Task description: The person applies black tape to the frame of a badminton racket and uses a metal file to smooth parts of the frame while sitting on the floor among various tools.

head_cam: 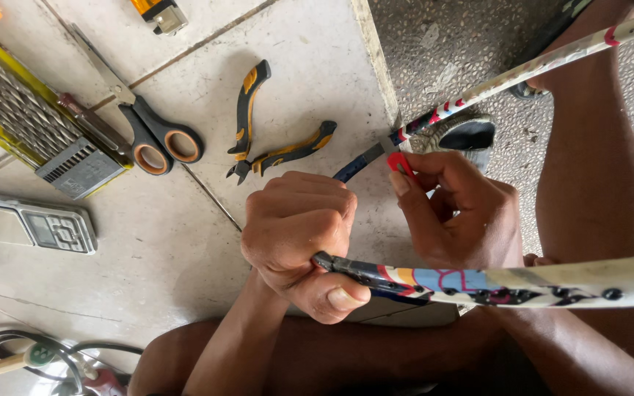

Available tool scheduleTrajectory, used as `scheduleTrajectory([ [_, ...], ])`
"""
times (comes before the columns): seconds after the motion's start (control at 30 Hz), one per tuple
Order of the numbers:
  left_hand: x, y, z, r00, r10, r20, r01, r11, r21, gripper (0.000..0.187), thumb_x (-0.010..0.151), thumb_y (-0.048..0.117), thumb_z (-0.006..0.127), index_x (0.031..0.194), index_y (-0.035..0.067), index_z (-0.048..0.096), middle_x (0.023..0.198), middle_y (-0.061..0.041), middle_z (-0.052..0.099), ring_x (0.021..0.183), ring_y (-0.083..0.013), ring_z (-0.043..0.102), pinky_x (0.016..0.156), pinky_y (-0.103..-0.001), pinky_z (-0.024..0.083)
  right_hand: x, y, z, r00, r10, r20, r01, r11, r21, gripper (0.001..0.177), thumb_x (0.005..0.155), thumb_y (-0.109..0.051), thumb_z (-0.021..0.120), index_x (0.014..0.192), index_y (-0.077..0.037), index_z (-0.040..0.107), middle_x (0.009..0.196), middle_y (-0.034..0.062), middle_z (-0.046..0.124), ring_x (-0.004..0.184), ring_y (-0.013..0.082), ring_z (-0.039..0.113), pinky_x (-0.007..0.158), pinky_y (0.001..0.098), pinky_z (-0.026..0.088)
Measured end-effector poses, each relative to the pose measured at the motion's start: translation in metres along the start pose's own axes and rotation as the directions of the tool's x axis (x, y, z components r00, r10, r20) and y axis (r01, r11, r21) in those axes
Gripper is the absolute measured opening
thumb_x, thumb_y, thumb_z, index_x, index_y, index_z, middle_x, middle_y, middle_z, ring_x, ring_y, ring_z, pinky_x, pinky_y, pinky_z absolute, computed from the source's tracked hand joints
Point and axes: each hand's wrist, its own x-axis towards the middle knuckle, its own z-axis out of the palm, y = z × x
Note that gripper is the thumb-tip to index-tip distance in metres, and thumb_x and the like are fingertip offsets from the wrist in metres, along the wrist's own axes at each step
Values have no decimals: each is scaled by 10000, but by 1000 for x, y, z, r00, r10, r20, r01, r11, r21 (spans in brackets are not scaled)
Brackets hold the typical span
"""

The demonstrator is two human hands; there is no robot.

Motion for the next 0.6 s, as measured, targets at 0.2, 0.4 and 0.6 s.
scheduleTrajectory([
  [0.2, 0, -1, 0, 1000, 5, -13, -5, 1000, 20, 593, 1026, 417, 467, 598, 73, 244, 531, -36, 174, 456, -184, 132, 466, -346, 131, 0, 5, -8, 996, 1, 95, -2, 1000, 8, 114, 959, -102, 683, 1055, -41, 696, 714, -20, 670, 491, 18, 414, 451, 198, 335],
  [0.4, -1, -2, -2, 1000, 2, 1, -2, 1000, -4, 577, 1014, 404, 481, 595, 71, 263, 535, -35, 182, 456, -189, 141, 468, -351, 132, -1, 4, -9, 1000, -8, -19, 5, 991, -135, 77, 968, -140, 756, 1021, -93, 725, 708, -47, 641, 539, 28, 448, 542, 202, 399],
  [0.6, 0, -2, -1, 1000, 11, -13, -11, 1000, -24, 583, 1022, 401, 483, 600, 74, 248, 528, -34, 181, 439, -183, 148, 468, -350, 121, 1, 2, -18, 988, 70, 139, -67, 997, -23, 100, 915, -127, 754, 889, -88, 666, 640, -39, 597, 508, 32, 426, 477, 206, 362],
])
